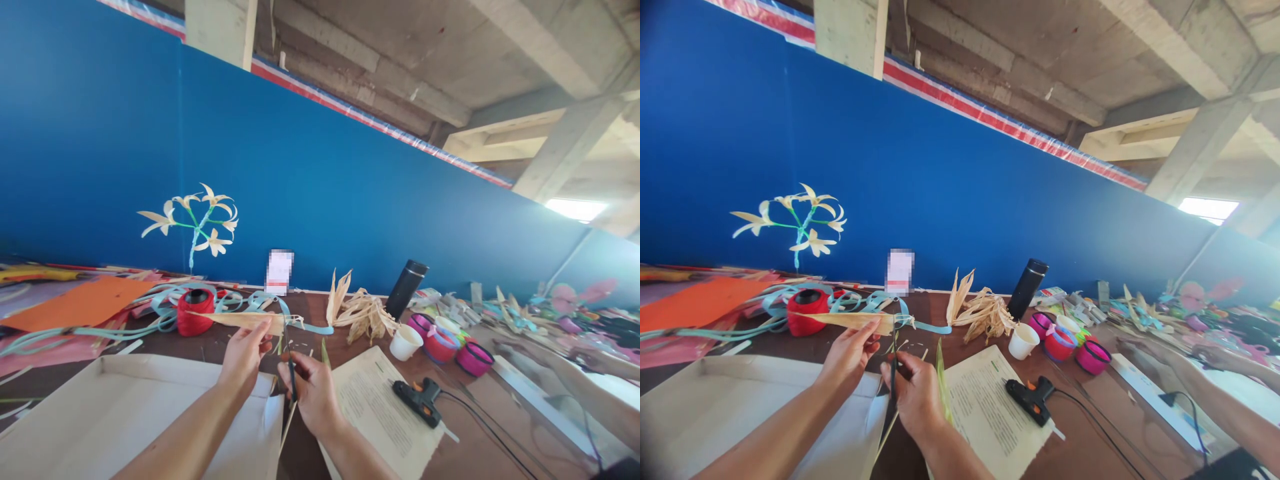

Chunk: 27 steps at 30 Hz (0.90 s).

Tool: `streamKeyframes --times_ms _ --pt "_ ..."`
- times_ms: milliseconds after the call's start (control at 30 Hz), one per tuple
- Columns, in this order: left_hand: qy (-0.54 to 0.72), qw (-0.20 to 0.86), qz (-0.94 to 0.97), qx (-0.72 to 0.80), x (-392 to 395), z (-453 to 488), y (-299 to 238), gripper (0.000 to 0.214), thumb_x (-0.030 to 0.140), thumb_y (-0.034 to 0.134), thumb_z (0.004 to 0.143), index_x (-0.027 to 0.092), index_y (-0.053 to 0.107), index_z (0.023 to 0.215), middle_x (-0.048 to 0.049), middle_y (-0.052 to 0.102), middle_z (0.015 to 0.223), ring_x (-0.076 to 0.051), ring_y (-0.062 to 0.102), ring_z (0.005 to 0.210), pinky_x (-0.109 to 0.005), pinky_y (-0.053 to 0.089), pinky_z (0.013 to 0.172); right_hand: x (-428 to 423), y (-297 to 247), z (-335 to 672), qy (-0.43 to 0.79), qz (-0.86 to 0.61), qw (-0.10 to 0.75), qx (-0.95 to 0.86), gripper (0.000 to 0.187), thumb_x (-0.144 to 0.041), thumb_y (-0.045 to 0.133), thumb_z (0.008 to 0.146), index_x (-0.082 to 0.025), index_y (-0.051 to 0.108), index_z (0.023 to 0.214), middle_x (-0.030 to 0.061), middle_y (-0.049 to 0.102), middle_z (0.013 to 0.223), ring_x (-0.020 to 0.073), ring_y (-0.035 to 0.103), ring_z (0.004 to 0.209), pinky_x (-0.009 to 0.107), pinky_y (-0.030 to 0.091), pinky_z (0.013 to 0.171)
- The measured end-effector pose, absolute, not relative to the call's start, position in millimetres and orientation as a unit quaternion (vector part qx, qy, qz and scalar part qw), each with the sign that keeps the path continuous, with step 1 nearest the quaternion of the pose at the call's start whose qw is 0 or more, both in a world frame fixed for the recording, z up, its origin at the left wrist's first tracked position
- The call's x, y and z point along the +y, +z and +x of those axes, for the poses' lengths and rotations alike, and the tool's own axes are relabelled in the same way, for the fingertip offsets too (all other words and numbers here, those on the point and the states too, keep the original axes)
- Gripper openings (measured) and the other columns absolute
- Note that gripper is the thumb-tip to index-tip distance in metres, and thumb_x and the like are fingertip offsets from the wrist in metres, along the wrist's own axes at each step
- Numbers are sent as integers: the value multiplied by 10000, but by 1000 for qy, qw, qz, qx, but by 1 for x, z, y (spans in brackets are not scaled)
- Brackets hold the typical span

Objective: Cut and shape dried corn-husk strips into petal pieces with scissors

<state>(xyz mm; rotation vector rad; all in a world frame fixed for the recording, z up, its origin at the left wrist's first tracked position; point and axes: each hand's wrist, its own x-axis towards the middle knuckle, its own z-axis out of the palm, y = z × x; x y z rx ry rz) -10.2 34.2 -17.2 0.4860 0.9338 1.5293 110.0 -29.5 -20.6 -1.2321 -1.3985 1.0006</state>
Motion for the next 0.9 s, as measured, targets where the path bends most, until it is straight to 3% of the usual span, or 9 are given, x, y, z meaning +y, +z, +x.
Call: streamKeyframes --times_ms 167,367,500,600,667,733,900 --pt "646 612 248 382 33 -12 -12 407 315 779 497 140 659 845 59 518 543 -25 435 457 -143 326 420 -28 -23 110 422 -497 506 -566 254 -451 600 713 -214 659 784 -30 506 539 111 434 477 216 345 450" --pt "654 561 279 424 37 -15 -16 346 374 768 497 113 571 608 63 494 453 -22 402 368 -156 283 364 -28 -22 109 469 -470 508 -549 246 -411 630 714 -180 629 798 -44 465 532 89 418 459 204 329 451" --pt "623 560 333 433 39 -18 -21 318 400 714 583 119 571 628 72 483 392 -16 342 280 -148 201 283 -27 -22 111 472 -475 500 -549 257 -399 630 724 -166 624 831 -38 483 537 90 437 468 205 336 464" --pt "613 581 331 421 40 -19 -18 276 333 713 607 112 626 747 28 588 475 -43 485 358 -130 354 336 -25 -25 113 475 -475 501 -546 266 -406 628 726 -165 625 839 -35 487 540 91 435 472 208 350 470" --pt "617 601 313 399 40 -18 -15 275 260 726 598 111 645 815 -27 675 636 -90 620 562 -157 498 529 -24 -27 114 475 -473 503 -545 262 -403 628 728 -166 626 839 -35 488 538 92 433 476 209 357 473" --pt "612 621 301 386 40 -16 -12 272 209 730 593 107 655 834 -61 702 747 -122 653 704 -189 527 671 -22 -29 115 477 -470 506 -544 250 -398 628 730 -169 627 831 -33 492 541 93 432 481 210 360 474" --pt "597 628 290 407 38 -15 -11 201 181 736 585 89 668 750 -68 702 702 -120 651 640 -193 536 646 -22 -29 116 477 -472 505 -542 231 -382 634 726 -172 632 822 -30 496 547 94 438 485 210 353 475"
